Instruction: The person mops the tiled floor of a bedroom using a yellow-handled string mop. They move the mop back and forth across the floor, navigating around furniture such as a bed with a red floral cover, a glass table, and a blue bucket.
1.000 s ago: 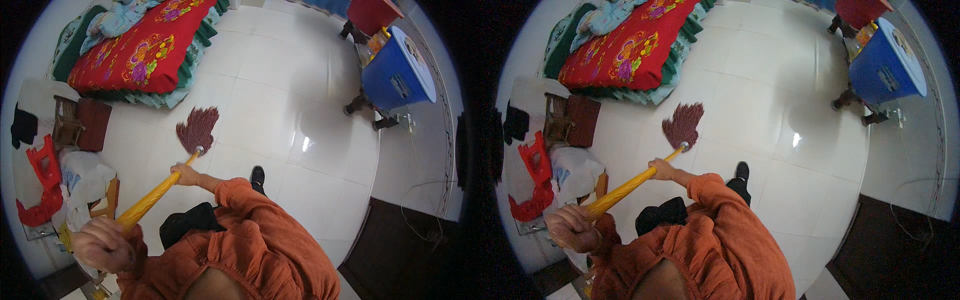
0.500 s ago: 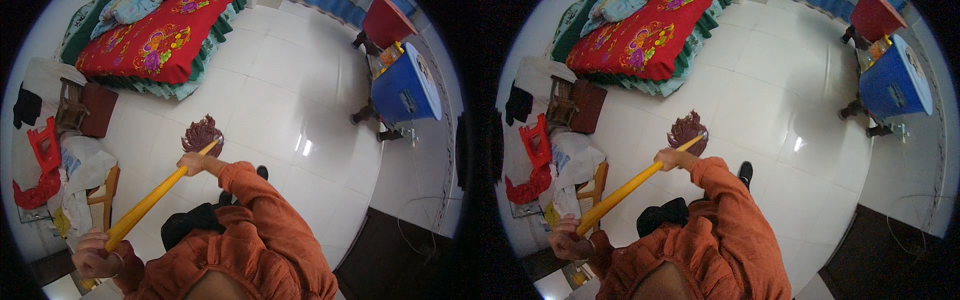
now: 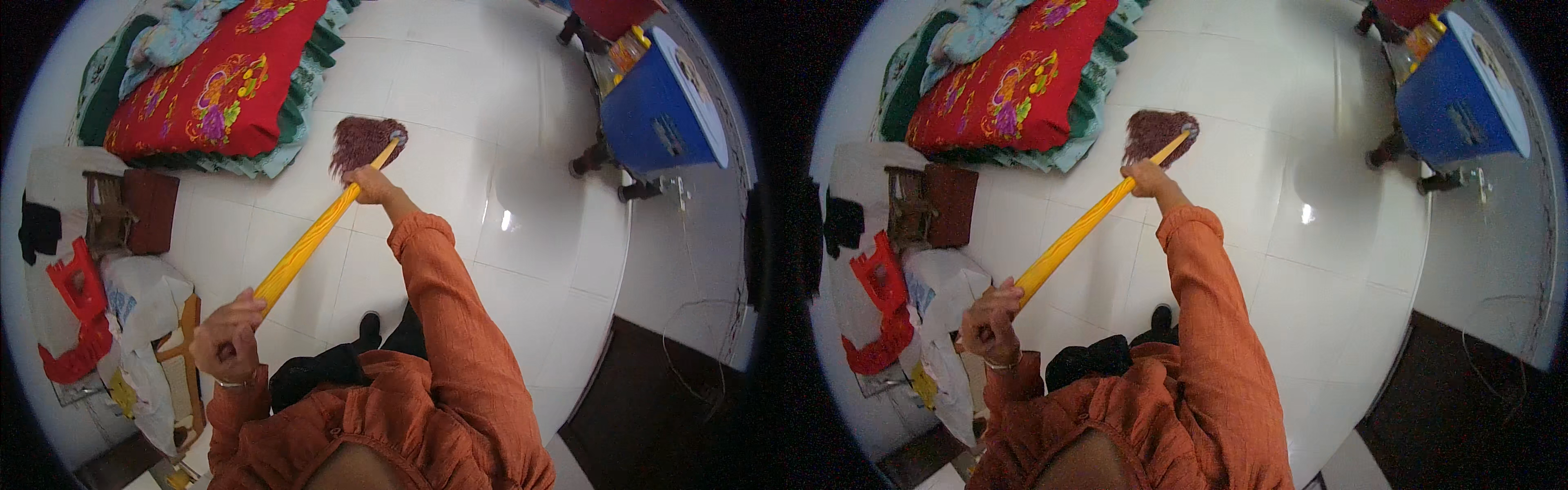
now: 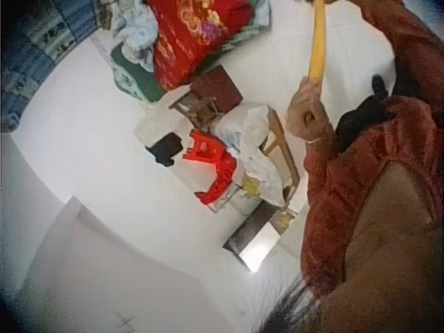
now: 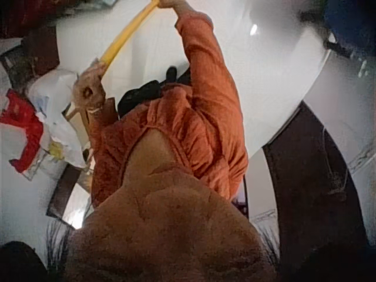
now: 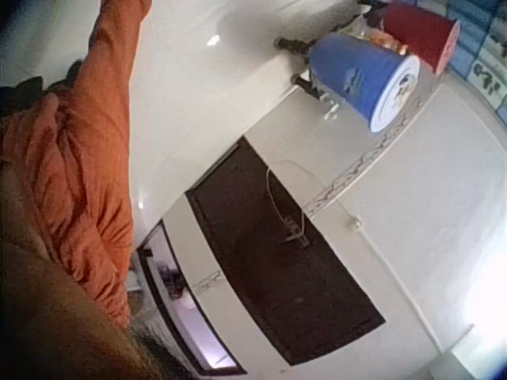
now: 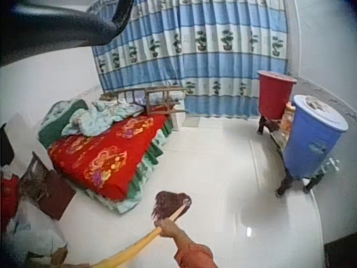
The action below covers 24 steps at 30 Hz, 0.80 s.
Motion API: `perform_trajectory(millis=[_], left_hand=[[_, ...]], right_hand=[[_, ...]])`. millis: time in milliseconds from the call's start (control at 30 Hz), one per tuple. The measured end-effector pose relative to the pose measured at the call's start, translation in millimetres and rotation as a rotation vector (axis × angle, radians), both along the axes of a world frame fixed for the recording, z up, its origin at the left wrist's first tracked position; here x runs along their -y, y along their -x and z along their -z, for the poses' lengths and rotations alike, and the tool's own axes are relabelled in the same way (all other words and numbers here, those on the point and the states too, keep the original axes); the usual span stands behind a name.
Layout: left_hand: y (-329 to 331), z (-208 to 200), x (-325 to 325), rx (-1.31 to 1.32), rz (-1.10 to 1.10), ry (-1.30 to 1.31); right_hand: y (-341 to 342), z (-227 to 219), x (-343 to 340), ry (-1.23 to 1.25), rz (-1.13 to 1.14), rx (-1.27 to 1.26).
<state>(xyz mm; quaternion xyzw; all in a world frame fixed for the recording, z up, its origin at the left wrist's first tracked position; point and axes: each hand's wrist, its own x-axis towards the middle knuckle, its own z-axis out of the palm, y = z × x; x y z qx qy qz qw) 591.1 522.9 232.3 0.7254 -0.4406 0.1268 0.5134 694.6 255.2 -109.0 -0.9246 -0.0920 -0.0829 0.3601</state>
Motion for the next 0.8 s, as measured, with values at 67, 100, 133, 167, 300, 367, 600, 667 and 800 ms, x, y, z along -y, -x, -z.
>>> perform_trajectory(millis=[67,100,133,167,300,367,600,667,800], left_hand=[[-9.0,2.3,16.0,-0.025,0.031,-0.029],[-16.7,4.0,30.4,-0.042,0.081,-0.014],[-22.7,3.4,42.9,-0.056,0.123,0.002],[-24.8,2.6,57.3,-0.09,0.14,0.023],[-34.7,0.9,106.4,-0.204,0.279,0.054],[-34.2,1.2,124.8,-0.239,0.371,0.066],[-4.3,-10.3,176.0,-0.363,0.698,0.148],[6.8,-16.4,179.4,-0.413,0.733,0.137],[30.7,-26.5,178.0,-0.496,0.925,0.152]], right_hand=[[11.0,-4.0,25.0,-0.027,0.102,0.057],[23.0,-10.3,40.8,-0.049,0.177,0.06],[32.2,-14.8,52.8,-0.069,0.244,0.067],[41.2,-12.7,63.9,-0.061,0.307,0.082],[94.1,-16.0,105.1,-0.055,0.602,0.125],[124.4,-13.9,116.8,-0.076,0.723,0.138],[257.0,-17.9,90.4,-0.052,1.263,0.175],[282.6,-13.8,59.9,-0.096,1.374,0.175],[342.0,-29.1,-14.6,-0.094,1.583,0.139]])
